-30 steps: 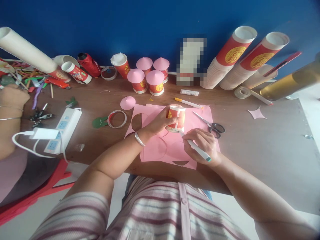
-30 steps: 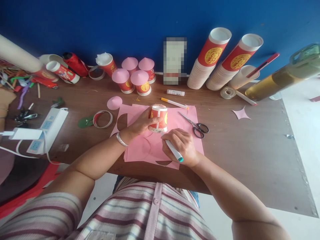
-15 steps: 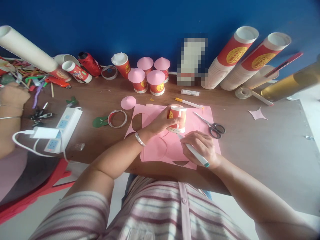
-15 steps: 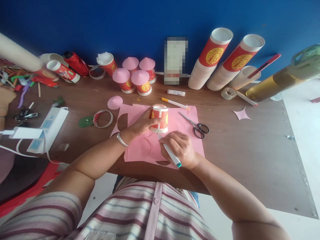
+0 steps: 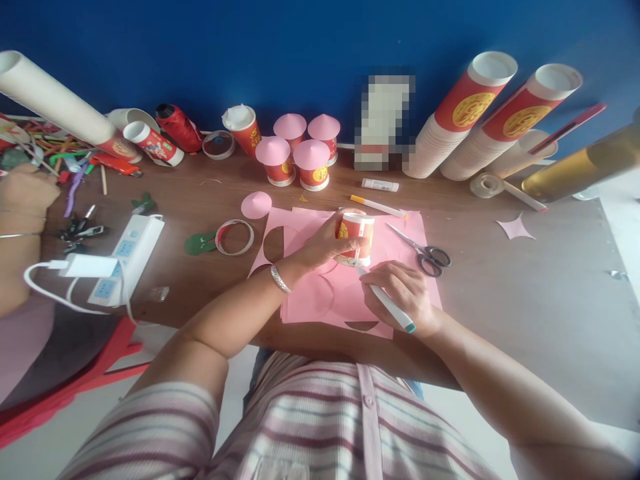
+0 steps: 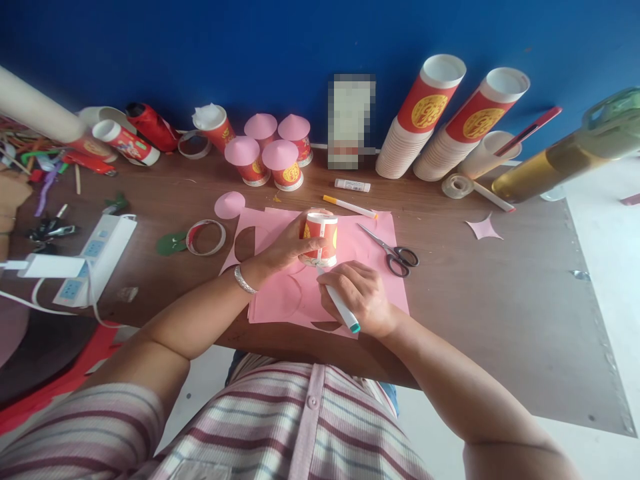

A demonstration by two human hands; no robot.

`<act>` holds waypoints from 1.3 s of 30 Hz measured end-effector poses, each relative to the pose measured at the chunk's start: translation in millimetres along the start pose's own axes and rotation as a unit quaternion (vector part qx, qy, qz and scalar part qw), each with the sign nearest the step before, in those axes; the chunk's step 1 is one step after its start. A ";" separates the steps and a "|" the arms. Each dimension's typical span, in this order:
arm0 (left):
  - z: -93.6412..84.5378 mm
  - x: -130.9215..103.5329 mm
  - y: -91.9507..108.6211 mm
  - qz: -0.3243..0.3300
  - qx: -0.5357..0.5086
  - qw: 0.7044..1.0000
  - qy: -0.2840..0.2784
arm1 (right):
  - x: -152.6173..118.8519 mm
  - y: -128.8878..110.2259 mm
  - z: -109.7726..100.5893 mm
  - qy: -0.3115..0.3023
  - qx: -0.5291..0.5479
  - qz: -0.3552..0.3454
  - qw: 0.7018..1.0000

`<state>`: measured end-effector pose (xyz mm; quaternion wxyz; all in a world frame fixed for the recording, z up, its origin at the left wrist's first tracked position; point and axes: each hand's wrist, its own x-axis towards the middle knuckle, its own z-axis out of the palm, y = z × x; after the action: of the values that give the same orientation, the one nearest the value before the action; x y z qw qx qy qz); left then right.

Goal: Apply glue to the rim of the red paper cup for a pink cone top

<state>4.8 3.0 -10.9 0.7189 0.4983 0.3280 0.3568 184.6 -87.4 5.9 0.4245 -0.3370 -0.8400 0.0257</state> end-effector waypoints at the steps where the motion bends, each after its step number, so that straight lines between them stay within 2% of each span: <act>1: 0.2 0.2 0.3 0.001 0.001 1.000 0.000 | 0.0 0.1 0.2 0.000 0.002 -0.001 1.000; 15: 2.3 -0.3 4.9 0.003 0.010 1.000 -0.011 | 1.1 0.2 -0.9 -0.018 0.005 0.010 1.000; 26: 0.6 1.2 2.4 0.005 0.036 0.999 -0.003 | 3.4 -3.4 -4.4 -0.023 0.050 0.059 0.997; 39: -3.2 -0.1 0.1 0.002 -0.026 1.000 0.011 | 2.7 0.0 -2.8 0.002 0.040 0.005 0.999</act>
<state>2.1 4.5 -11.7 0.7274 0.4762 0.3253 0.3719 185.5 -86.5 9.5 0.4394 -0.3238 -0.8357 0.0605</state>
